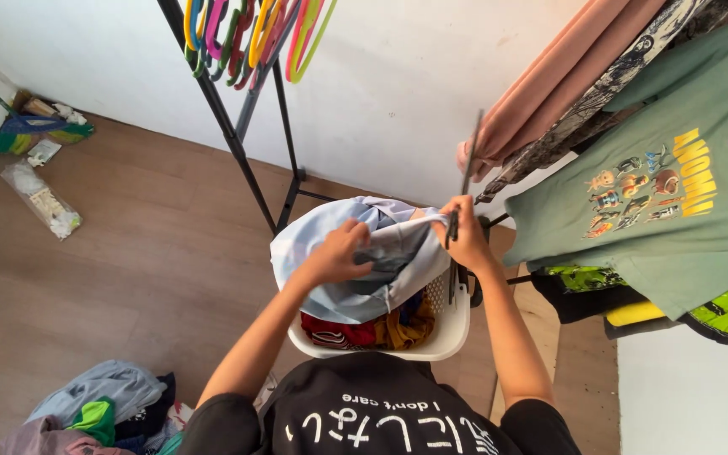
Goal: The recorder takes various clothes from a laundry basket and hangs them on a rack using plastic hangers.
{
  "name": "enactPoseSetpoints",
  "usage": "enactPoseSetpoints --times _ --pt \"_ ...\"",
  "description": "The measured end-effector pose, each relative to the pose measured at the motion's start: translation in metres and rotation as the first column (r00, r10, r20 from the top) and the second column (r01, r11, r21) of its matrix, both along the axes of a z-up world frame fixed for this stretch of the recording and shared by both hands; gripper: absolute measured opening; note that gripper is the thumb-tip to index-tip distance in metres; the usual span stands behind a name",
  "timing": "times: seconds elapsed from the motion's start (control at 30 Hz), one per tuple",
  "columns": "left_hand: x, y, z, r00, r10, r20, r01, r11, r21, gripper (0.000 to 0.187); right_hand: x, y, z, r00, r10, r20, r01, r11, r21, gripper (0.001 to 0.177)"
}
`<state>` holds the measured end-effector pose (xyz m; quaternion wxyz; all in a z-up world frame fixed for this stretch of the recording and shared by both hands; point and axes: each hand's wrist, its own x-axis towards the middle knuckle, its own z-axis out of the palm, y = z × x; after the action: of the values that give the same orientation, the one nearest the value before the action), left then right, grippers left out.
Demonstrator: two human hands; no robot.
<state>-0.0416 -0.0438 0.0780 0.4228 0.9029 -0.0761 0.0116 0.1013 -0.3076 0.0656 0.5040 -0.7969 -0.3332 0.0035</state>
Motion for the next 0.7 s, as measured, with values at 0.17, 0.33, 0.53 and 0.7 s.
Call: enactPoseSetpoints --times 0.17,0.33,0.53,0.7 --pt "0.026 -0.061 -0.088 0.896 -0.013 0.443 -0.051 0.990 0.131 0.025 0.007 0.004 0.005 0.998 0.040 -0.052 -0.040 0.999 0.007 0.042" --pt "0.025 -0.073 -0.079 0.692 0.109 0.714 -0.416 0.869 0.270 0.036 0.014 -0.010 0.009 0.985 0.117 -0.125 -0.099 0.985 0.143 0.044" --pt "0.054 -0.026 -0.141 0.846 0.173 0.504 -0.368 0.874 0.317 0.028 0.016 -0.039 -0.003 0.975 0.138 -0.176 -0.118 0.986 0.118 0.044" --pt "0.046 -0.011 -0.007 0.768 0.142 0.625 -0.172 0.985 -0.012 0.011 0.024 -0.057 -0.027 0.992 -0.092 -0.088 0.089 0.995 -0.040 0.043"
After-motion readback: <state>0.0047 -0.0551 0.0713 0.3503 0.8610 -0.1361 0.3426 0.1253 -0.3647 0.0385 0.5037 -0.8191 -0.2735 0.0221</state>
